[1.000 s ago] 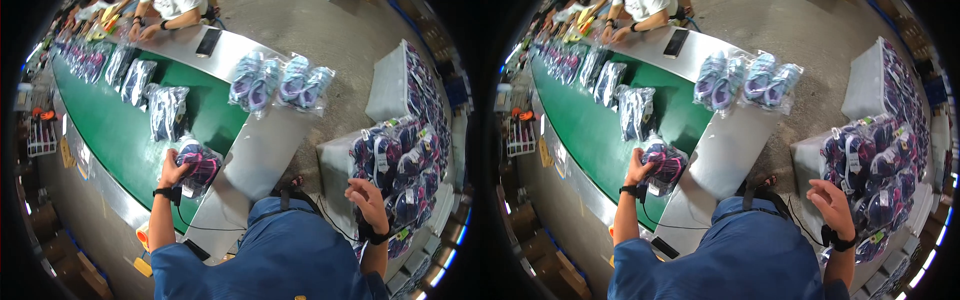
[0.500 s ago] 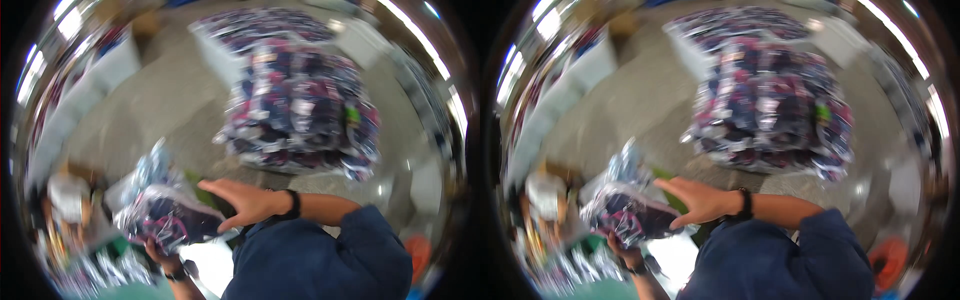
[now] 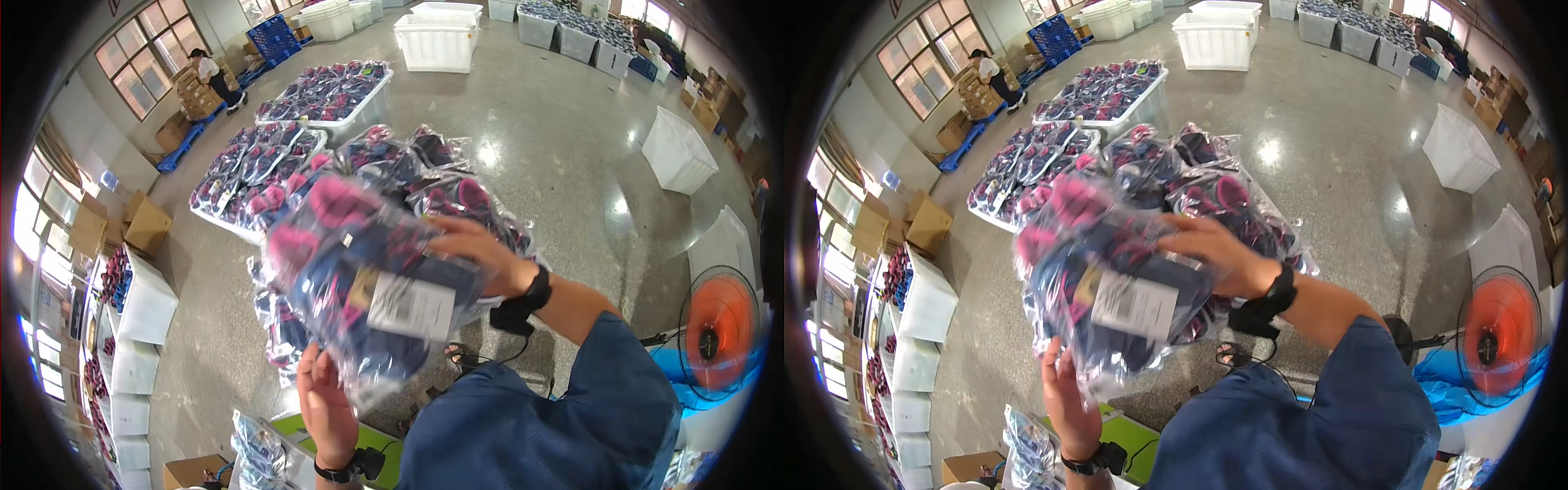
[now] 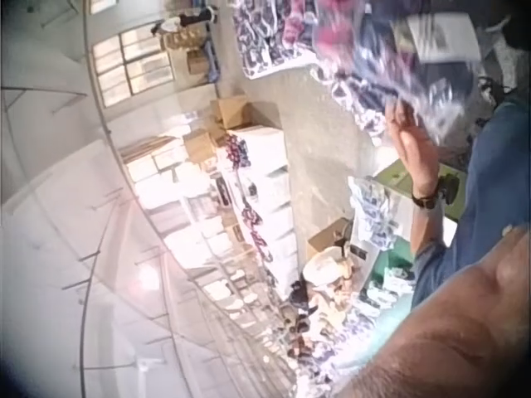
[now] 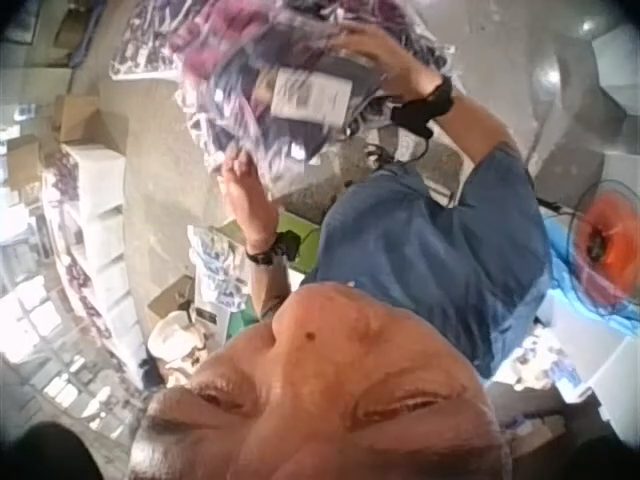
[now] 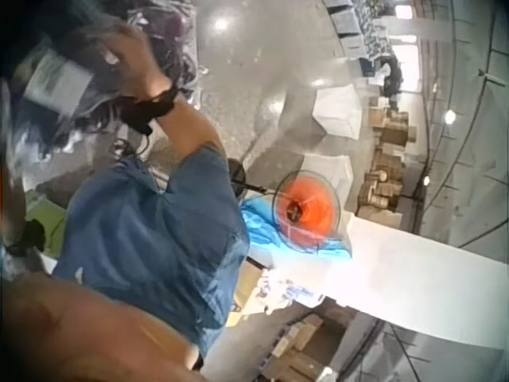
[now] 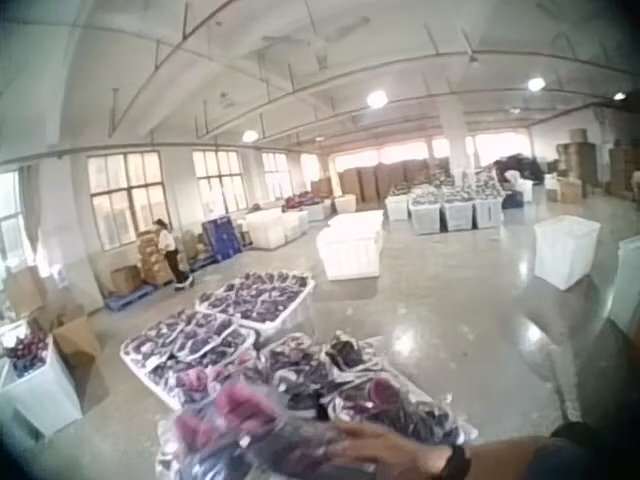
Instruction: The recorder picks up packaged pairs of shoes from a central pile and places them onto a conveyor belt or onto side tables for further processing/sorting.
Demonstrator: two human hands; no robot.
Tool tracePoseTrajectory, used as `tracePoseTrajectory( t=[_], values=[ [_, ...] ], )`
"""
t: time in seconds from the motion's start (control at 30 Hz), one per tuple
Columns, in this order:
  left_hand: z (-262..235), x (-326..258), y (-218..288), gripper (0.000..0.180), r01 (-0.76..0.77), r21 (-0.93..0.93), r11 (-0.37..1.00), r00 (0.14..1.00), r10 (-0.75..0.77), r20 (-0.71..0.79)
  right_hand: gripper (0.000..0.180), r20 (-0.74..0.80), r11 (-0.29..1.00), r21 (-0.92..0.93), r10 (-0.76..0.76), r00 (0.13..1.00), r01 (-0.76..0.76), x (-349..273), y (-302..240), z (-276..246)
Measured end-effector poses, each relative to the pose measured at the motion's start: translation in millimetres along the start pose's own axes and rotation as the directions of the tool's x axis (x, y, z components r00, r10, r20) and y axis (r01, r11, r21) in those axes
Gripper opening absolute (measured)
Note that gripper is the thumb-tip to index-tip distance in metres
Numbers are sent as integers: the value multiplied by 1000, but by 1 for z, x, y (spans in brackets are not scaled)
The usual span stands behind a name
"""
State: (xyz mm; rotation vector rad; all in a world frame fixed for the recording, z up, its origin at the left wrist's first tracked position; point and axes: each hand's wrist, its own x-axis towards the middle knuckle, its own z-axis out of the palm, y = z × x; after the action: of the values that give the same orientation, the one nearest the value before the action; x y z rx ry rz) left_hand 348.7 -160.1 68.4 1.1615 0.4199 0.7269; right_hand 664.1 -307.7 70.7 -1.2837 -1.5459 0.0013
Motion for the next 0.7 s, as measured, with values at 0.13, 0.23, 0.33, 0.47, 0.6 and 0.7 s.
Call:
tracePoseTrajectory(
  t=[0.13, 0.23, 0.33, 0.47, 0.6, 0.7],
  values=[
    [40, 36, -35, 46, 170, -4, 985, 979, -168, 112, 26, -133, 739, 579, 504, 854, -345, -7, 67, -109],
    [38, 35, -59, 44, 273, 51, 961, 962, -272, -30, 20, -46, 191, 972, 722, 691, -135, -13, 159, -179],
    [32, 24, -68, 44, 338, 105, 935, 928, -312, -201, 26, -111, 259, 950, 799, 591, -172, -12, 234, -222],
    [10, 1, -82, 45, 366, 172, 914, 890, -291, -351, 24, -148, 346, 898, 819, 554, -272, -13, 303, -238],
    [-16, -7, -92, 48, 449, 82, 890, 844, -393, -364, 32, -291, 667, 611, 690, 663, -426, -84, 428, -235],
    [-28, -29, -91, 48, 458, -13, 889, 814, -426, -396, 56, 47, 222, 696, 935, 352, -682, -17, 372, -155]
  ],
)
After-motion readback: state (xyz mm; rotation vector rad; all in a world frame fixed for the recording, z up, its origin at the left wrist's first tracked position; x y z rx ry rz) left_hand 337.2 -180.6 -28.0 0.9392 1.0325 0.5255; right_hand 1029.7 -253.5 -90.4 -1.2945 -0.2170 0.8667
